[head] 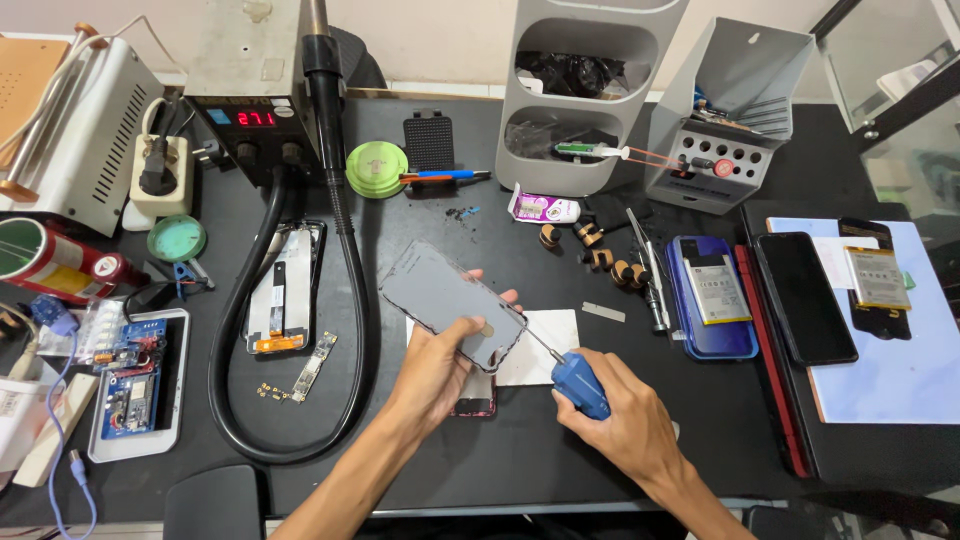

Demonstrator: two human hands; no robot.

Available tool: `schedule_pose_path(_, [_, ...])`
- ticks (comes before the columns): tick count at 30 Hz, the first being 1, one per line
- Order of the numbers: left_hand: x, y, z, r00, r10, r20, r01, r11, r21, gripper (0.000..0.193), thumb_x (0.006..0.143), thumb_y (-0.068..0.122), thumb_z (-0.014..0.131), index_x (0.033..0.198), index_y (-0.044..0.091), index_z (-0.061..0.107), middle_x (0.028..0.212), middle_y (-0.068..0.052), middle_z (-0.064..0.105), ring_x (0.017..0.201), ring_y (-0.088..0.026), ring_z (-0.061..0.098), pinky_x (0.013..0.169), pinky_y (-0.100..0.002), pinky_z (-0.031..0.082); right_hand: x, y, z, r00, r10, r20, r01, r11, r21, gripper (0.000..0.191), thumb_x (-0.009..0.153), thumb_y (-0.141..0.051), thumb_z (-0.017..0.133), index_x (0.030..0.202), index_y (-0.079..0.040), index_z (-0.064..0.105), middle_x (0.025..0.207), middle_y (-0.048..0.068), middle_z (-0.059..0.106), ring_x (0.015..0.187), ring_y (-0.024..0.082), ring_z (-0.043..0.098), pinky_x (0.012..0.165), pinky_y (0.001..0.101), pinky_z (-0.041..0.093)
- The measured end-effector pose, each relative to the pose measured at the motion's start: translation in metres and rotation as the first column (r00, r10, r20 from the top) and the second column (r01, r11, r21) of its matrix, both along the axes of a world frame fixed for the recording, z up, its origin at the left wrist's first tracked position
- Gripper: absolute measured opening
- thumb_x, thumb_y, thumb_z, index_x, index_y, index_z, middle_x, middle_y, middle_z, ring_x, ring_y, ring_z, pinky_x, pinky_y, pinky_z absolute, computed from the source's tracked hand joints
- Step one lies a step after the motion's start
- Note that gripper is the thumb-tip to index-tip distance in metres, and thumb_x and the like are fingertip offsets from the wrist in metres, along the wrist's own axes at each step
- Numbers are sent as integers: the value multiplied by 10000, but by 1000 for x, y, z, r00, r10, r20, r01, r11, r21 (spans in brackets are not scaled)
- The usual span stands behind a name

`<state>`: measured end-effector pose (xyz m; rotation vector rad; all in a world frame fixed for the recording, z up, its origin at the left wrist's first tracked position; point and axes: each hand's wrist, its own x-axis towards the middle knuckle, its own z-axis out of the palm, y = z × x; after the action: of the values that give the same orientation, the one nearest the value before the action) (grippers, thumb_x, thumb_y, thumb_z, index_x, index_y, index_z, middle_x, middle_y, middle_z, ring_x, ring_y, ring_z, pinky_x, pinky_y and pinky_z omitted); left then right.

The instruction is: The person uses a blue electric screwdriver to remove screws from a gray smartphone back cover. They then set the cover aside and pick up a pink phone frame, peeling off a black adhesive strip from its interior.

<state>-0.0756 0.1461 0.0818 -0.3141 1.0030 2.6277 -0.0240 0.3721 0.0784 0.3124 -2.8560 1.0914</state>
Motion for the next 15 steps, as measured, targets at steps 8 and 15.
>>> schedule_pose_path(8, [11, -9, -9, 1000, -4, -8, 4, 999, -35, 574, 884, -51, 462, 1443, 56, 384, 1347, -308, 609, 1198, -333, 648, 1005, -434, 565, 13, -4, -6, 999, -36, -11, 37, 999, 17, 450, 745, -273, 798, 1129, -76, 671, 907, 118, 700, 737, 336, 726, 624, 416, 583])
schedule_pose_path(15, [18, -29, -14, 1000, 16, -7, -16, 999, -51, 574, 887, -56, 471, 1445, 56, 397, 1334, -306, 615, 1184, -337, 659, 1005, -424, 570, 25, -23, -10, 999, -44, -7, 44, 999, 29, 462, 731, -282, 803, 1128, -79, 681, 894, 115, 695, 720, 326, 727, 619, 418, 586])
